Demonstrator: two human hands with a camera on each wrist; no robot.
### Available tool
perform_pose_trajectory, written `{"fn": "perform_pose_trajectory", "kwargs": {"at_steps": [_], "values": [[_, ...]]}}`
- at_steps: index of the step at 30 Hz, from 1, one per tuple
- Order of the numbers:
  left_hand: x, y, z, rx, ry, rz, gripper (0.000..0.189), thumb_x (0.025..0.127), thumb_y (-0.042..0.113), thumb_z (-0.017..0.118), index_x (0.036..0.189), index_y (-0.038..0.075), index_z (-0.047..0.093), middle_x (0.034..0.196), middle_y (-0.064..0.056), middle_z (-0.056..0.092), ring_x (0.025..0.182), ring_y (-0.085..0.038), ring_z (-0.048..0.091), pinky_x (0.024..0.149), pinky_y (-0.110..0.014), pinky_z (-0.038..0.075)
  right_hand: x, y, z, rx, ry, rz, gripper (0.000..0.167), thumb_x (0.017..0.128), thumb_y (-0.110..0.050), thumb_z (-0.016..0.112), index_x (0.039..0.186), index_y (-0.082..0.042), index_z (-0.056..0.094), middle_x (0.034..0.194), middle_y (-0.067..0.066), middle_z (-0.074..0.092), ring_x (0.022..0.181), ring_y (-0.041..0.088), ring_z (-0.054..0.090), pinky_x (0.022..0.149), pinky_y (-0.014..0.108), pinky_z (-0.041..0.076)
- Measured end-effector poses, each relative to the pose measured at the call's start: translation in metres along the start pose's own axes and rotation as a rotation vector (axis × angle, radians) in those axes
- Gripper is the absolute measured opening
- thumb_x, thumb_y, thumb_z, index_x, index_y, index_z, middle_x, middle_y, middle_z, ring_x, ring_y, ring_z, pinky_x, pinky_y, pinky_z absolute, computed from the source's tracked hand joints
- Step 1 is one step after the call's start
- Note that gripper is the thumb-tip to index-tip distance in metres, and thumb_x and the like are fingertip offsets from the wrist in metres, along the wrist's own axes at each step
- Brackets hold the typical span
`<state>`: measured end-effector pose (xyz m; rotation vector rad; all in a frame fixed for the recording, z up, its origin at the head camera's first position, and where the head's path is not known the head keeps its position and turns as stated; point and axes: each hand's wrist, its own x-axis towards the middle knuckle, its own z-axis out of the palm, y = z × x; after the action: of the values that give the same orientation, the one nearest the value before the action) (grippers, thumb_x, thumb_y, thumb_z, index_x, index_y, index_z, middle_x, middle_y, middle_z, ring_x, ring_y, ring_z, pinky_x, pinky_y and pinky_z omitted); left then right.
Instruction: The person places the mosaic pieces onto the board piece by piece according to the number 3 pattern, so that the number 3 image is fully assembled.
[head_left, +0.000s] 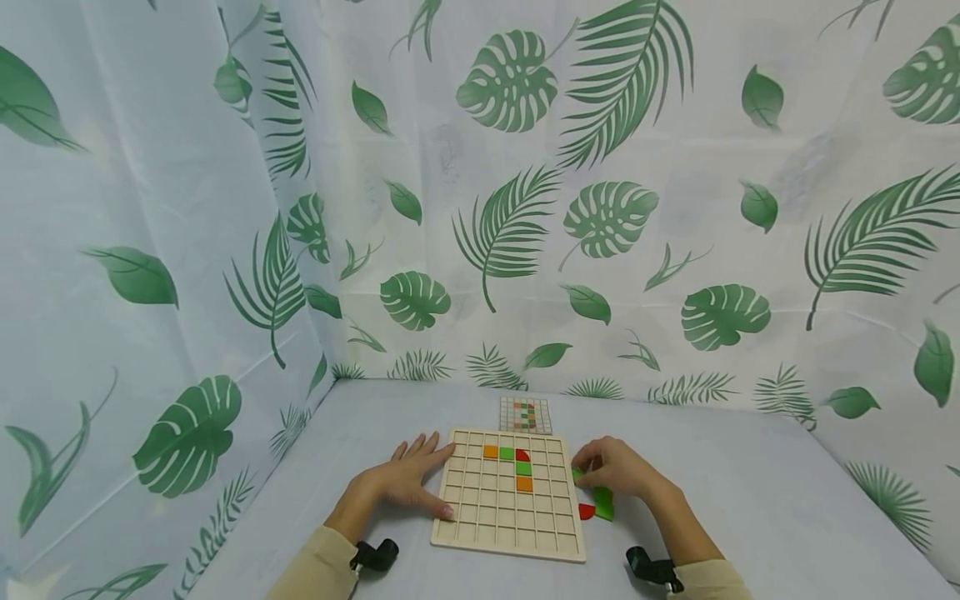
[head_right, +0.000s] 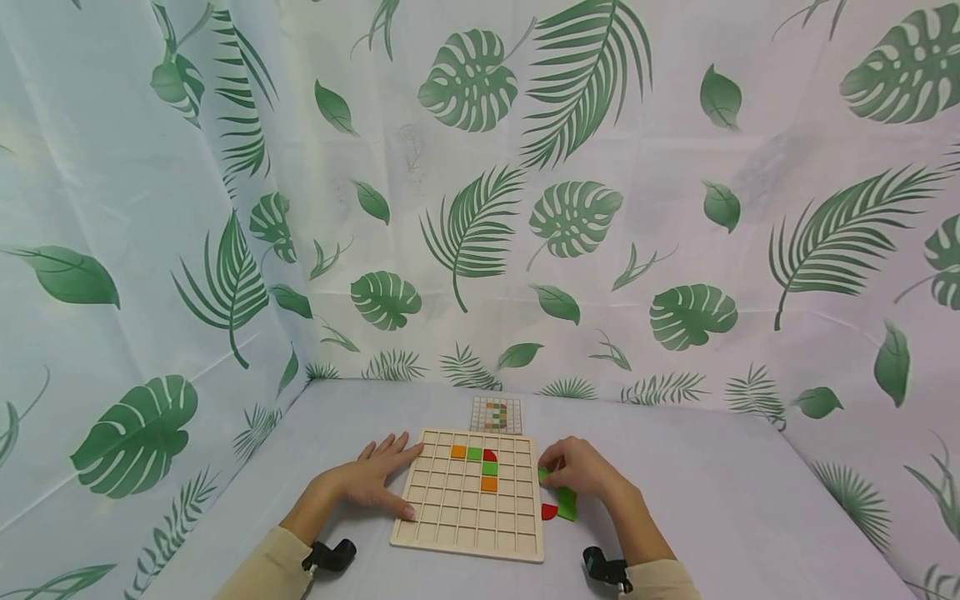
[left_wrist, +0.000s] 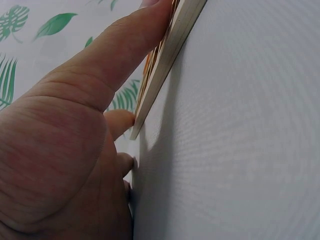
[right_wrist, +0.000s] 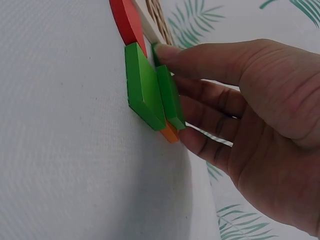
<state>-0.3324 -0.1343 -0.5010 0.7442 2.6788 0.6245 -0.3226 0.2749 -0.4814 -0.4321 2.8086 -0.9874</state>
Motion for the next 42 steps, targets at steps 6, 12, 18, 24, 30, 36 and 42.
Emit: {"fn": "perform_pose_trajectory", "kwargs": {"at_steps": [6, 12, 18, 24, 30, 36, 42], "values": [[0.000, 0.000, -0.001, -0.005, -0.001, 0.001, 0.120, 0.073, 0.077, 0.078, 0.168, 0.025, 0.024, 0.176, -0.016, 0.008, 0.163, -0.039, 0.000, 0.129, -0.063, 0.002, 0.000, -0.001, 0.002, 0.002, 0.000, 0.013, 0.017, 0.084, -0.010, 0.085, 0.100, -0.013, 0.079, 0.090, -0.001, 0.068, 0.081, 0.018, 0.057, 0.061, 0.028, 0.053], [-0.001, 0.000, -0.001, -0.008, -0.001, 0.007, 0.120, 0.074, 0.076, 0.078, 0.168, 0.024, 0.023, 0.175, -0.017, 0.008, 0.163, -0.039, 0.000, 0.129, -0.064, 0.002, 0.000, -0.002, 0.003, 0.004, -0.022, -0.019, 0.017, 0.086, -0.006, 0.083, 0.095, -0.012, 0.071, 0.084, 0.001, 0.063, 0.078, 0.019, 0.057, 0.059, 0.028, 0.052], [0.000, 0.000, 0.000, -0.006, -0.002, 0.003, 0.120, 0.074, 0.076, 0.078, 0.168, 0.025, 0.023, 0.176, -0.017, 0.008, 0.163, -0.039, 0.000, 0.129, -0.063, 0.001, 0.000, -0.003, 0.003, 0.018, -0.013, -0.020, 0.019, 0.085, -0.003, 0.083, 0.093, -0.012, 0.068, 0.083, 0.001, 0.064, 0.077, 0.019, 0.057, 0.060, 0.029, 0.052], [0.001, -0.001, 0.001, -0.005, 0.000, -0.002, 0.120, 0.073, 0.077, 0.077, 0.167, 0.026, 0.023, 0.176, -0.016, 0.008, 0.163, -0.038, 0.000, 0.129, -0.063, 0.001, 0.000, -0.002, 0.002, 0.030, -0.003, -0.028, 0.016, 0.086, -0.004, 0.082, 0.091, -0.013, 0.069, 0.084, -0.001, 0.067, 0.079, 0.018, 0.058, 0.064, 0.028, 0.051], [0.001, 0.000, 0.001, -0.002, -0.005, -0.002, 0.120, 0.073, 0.077, 0.078, 0.168, 0.026, 0.023, 0.176, -0.015, 0.008, 0.163, -0.038, 0.000, 0.129, -0.062, 0.002, 0.001, -0.003, 0.000, 0.026, 0.033, -0.025, 0.013, 0.089, -0.005, 0.079, 0.092, -0.015, 0.072, 0.083, -0.003, 0.067, 0.077, 0.016, 0.059, 0.064, 0.027, 0.052], [0.000, 0.001, 0.000, -0.006, -0.005, 0.000, 0.120, 0.074, 0.076, 0.078, 0.168, 0.025, 0.023, 0.176, -0.016, 0.008, 0.163, -0.038, 0.000, 0.129, -0.063, 0.002, 0.004, -0.007, -0.001, 0.021, 0.103, -0.078, 0.012, 0.090, -0.004, 0.079, 0.099, -0.011, 0.074, 0.085, -0.003, 0.067, 0.079, 0.017, 0.058, 0.067, 0.024, 0.052], [-0.001, 0.002, -0.001, -0.004, -0.007, 0.002, 0.120, 0.074, 0.076, 0.078, 0.168, 0.025, 0.023, 0.176, -0.016, 0.008, 0.163, -0.038, 0.000, 0.129, -0.063, 0.002, 0.005, -0.012, 0.000, 0.012, 0.126, -0.083, 0.016, 0.091, -0.009, 0.079, 0.106, -0.013, 0.079, 0.090, -0.003, 0.068, 0.082, 0.017, 0.057, 0.068, 0.024, 0.051]]}}
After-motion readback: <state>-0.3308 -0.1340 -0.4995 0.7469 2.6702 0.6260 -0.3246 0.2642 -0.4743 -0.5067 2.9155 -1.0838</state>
